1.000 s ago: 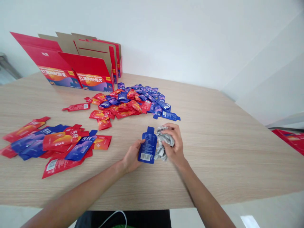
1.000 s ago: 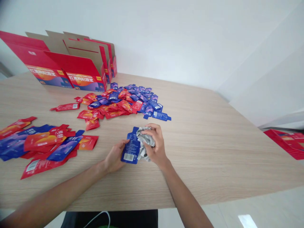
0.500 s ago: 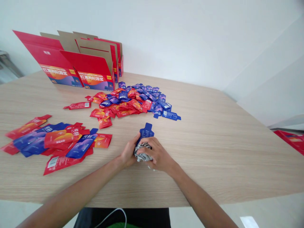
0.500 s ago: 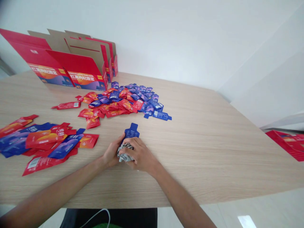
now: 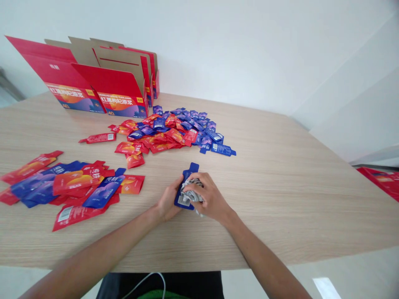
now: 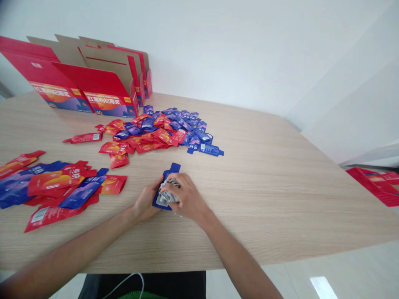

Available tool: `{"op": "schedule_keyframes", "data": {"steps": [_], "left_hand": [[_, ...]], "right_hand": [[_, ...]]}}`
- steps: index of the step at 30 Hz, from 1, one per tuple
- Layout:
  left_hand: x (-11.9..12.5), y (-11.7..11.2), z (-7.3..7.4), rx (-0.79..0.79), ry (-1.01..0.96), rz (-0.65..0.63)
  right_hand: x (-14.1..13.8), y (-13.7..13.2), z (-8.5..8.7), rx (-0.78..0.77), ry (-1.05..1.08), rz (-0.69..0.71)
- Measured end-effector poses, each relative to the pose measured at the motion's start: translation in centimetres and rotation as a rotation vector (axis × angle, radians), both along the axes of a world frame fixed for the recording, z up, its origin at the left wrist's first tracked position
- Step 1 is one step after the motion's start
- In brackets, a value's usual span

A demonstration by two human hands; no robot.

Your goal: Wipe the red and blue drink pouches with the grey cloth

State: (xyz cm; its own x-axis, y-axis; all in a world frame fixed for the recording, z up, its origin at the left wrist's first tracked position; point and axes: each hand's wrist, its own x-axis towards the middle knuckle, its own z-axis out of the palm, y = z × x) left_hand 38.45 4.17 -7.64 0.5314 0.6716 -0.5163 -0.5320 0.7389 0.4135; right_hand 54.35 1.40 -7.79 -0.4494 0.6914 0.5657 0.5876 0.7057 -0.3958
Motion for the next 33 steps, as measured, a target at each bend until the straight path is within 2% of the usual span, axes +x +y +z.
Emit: {"op": "schedule_keyframes", "data": {"steps": [2,4,6,11,13,15,21,24,26,31,33], "left_hand": [[-0.3,0.4,-0.1,-0.003,0.001,0.007],[-0.3,0.5,-0.1,-0.001,0.005,0.009],[-0.1,0.4,-0.2,0.004,0.006,0.011],[0.7,-0.5,-0.4,0.017,-0.029,-0.030],[0.8,-0.6,-0.3,0.035,-0.040,-0.031],[0.7,-0.6,-0.3,0.031,-0.020,-0.018],[0.1,0.0,-0.1,0.003,-0.007,0.016],[0.0,0.2,0.1,0.024,-0.032,0.017],[0.0,0.1,0.1,0.026,-0.016,0.010],[0.4,-0.4,-0.3,0.043,0.023,-0.014],[0.5,-0.5,-0.5,0.050,0.024,-0.015]], "right_hand": [[-0.5,-0.1,-0.3,-0.005,-0.059,0.092],[-0.6,-0.1,-0.4,-0.008,-0.070,0.101],[-0.4,0.0,-0.3,-0.011,-0.027,0.026],[1.1,0.7,0.2,-0.029,0.127,-0.281],[1.4,0.8,0.3,-0.032,0.156,-0.316],[1.4,0.8,0.4,-0.033,0.155,-0.269],[0.0,0.3,-0.1,-0.032,0.006,0.090],[-0.4,0.3,-0.4,-0.011,-0.029,0.132],[-0.3,0.3,-0.4,-0.010,-0.006,0.070],[0.3,0.7,-0.2,-0.018,0.110,-0.236],[0.4,0.8,-0.1,-0.019,0.123,-0.285]]}}
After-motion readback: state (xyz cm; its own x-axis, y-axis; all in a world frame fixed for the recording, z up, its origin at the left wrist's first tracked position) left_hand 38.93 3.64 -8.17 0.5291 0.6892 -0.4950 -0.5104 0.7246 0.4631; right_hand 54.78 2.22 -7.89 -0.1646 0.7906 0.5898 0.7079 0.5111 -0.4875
